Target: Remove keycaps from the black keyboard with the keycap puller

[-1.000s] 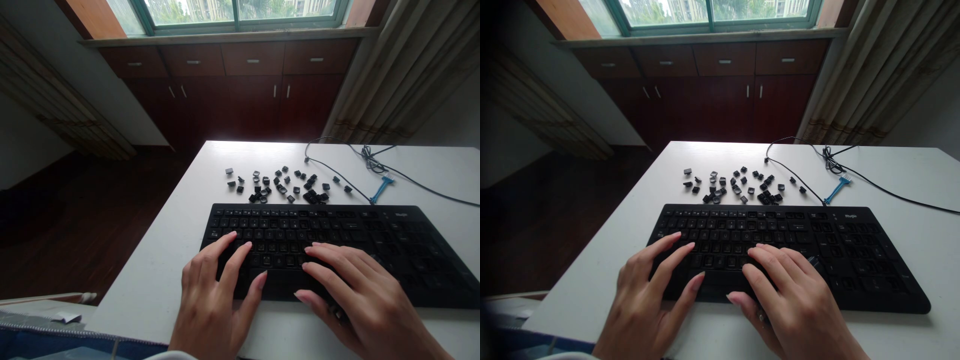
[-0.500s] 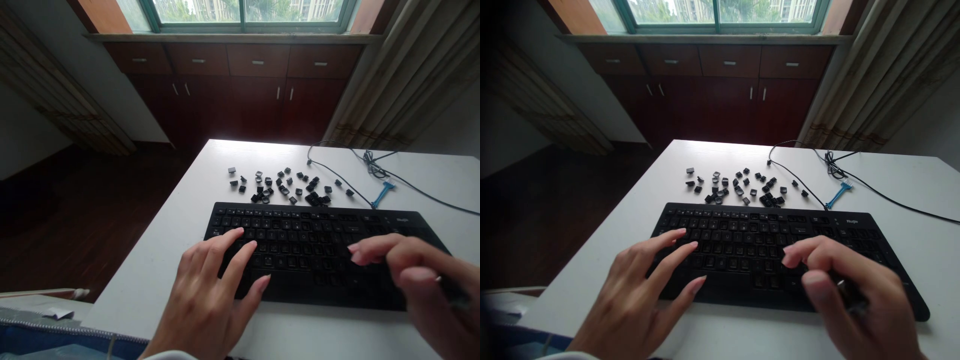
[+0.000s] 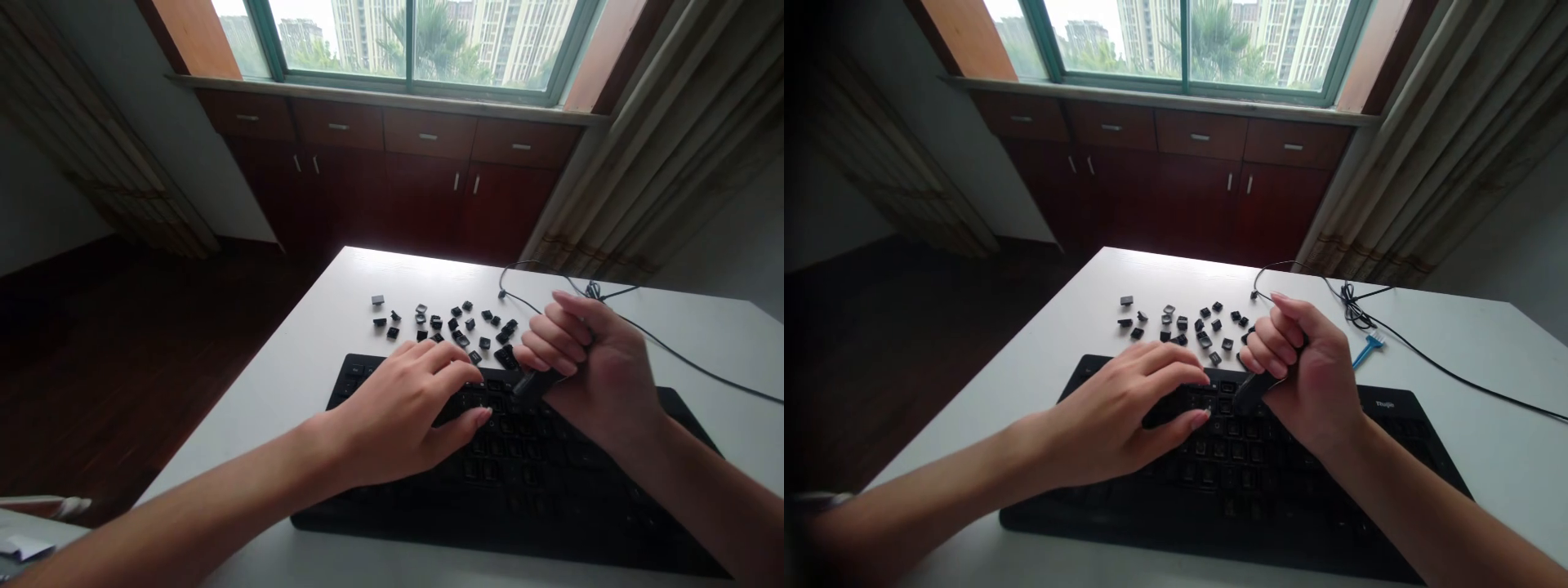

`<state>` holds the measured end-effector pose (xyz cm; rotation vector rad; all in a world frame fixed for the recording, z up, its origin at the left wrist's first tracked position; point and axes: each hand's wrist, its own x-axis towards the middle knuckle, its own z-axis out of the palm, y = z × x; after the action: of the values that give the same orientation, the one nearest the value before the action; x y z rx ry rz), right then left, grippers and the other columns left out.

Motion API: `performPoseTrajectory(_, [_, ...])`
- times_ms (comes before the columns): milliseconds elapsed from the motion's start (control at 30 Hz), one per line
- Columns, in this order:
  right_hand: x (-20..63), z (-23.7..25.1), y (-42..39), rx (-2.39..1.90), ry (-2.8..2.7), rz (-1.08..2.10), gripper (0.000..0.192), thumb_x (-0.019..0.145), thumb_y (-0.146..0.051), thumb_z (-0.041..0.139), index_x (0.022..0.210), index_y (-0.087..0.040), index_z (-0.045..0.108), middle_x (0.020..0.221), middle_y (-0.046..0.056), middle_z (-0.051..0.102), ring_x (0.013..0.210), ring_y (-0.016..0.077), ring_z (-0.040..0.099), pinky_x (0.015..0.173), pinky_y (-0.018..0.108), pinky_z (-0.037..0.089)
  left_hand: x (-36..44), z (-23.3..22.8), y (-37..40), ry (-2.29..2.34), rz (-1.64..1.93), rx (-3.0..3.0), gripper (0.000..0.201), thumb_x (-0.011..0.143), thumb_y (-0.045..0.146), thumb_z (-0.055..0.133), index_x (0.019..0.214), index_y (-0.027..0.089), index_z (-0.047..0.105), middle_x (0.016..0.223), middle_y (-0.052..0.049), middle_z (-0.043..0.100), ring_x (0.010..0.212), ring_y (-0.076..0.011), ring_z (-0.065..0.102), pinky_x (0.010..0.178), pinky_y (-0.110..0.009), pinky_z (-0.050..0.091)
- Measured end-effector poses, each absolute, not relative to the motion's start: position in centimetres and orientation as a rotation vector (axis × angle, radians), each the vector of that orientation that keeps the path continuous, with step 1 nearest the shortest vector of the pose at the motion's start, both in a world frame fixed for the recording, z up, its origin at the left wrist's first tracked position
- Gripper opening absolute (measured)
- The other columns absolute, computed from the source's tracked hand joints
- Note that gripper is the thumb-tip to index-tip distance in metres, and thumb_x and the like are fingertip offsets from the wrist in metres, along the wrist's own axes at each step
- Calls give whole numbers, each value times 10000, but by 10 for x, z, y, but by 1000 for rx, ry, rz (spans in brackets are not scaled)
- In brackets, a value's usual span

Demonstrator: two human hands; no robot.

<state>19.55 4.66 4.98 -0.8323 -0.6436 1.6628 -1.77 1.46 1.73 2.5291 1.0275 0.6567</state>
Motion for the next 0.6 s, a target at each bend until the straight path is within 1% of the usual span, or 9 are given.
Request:
performPoseTrajectory(167, [186,41,48,-856,-626,1653,552,817,-314,674,498,-218,235,438,-62,215,399,89,210,440,269,327,-21,7,-1,943,694,2554,254,1001,369,573,1160,187,651,1156,-50,684,1012,-213,608,939,-402,470])
performPoseTrajectory(333, [185,35,43,-908,-634,1702,494,796,-306,688,504,-223,298,424,-65,254,385,89,249,444,270,332,-22,7,-1,941,682,2557,231,997,327,585,1169,186,649,1168,-50,679,1017,-197,604,927,-375,467])
performPoseTrajectory(467, [185,31,37,-938,-774,1673,473,812,-329,693,523,-224,334,443,-66,275,400,91,279,464,275,347,-22,7,0,934,664,2587,214,990,297,597,1165,187,649,1185,-57,674,1013,-192,603,920,-366,473])
performPoseTrajectory(533, [185,28,35,-931,-840,1628,405,830,-336,684,570,-224,394,491,-62,316,443,100,321,495,276,377,-23,8,1,912,667,2609,207,983,281,606,1157,181,653,1176,-62,679,999,-190,608,910,-362,481])
performPoseTrajectory(600, [186,25,32,-917,-905,1582,266,828,-316,676,668,-226,482,584,-43,412,534,124,417,566,287,436,-23,8,1,897,682,2626,199,974,267,615,1146,177,657,1160,-69,686,987,-191,615,902,-360,492])
